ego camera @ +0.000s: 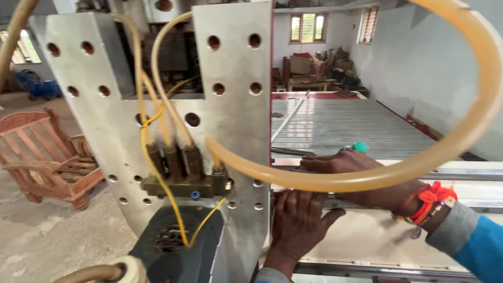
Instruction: The person wipes the rail and frame of a large CNC machine with a cloth and then uses a brush to clean the top edge of the machine frame.
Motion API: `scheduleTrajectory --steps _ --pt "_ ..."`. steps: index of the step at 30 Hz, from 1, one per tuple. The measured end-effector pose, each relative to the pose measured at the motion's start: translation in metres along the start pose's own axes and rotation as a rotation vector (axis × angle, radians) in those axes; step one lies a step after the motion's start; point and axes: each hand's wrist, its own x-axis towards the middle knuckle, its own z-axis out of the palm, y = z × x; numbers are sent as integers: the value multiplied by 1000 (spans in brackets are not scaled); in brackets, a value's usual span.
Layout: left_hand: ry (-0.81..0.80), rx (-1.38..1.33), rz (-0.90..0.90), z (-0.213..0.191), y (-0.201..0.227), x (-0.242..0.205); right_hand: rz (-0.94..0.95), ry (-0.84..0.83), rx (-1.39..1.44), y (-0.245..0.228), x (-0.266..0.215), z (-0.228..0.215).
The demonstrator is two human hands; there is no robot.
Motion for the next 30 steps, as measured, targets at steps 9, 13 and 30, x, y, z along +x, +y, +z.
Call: scheduleTrajectory --steps 9,13,30 --pt "8 -11 -15 0 -6 -2 261 -168 -216 -23 3 -8" --pt "28 51 16 -4 -1 4 72 -291 -188 -16 15 -15" --pt "-7 -19 1 -1 -2 -4 113 -105 -191 -19 -8 -16"
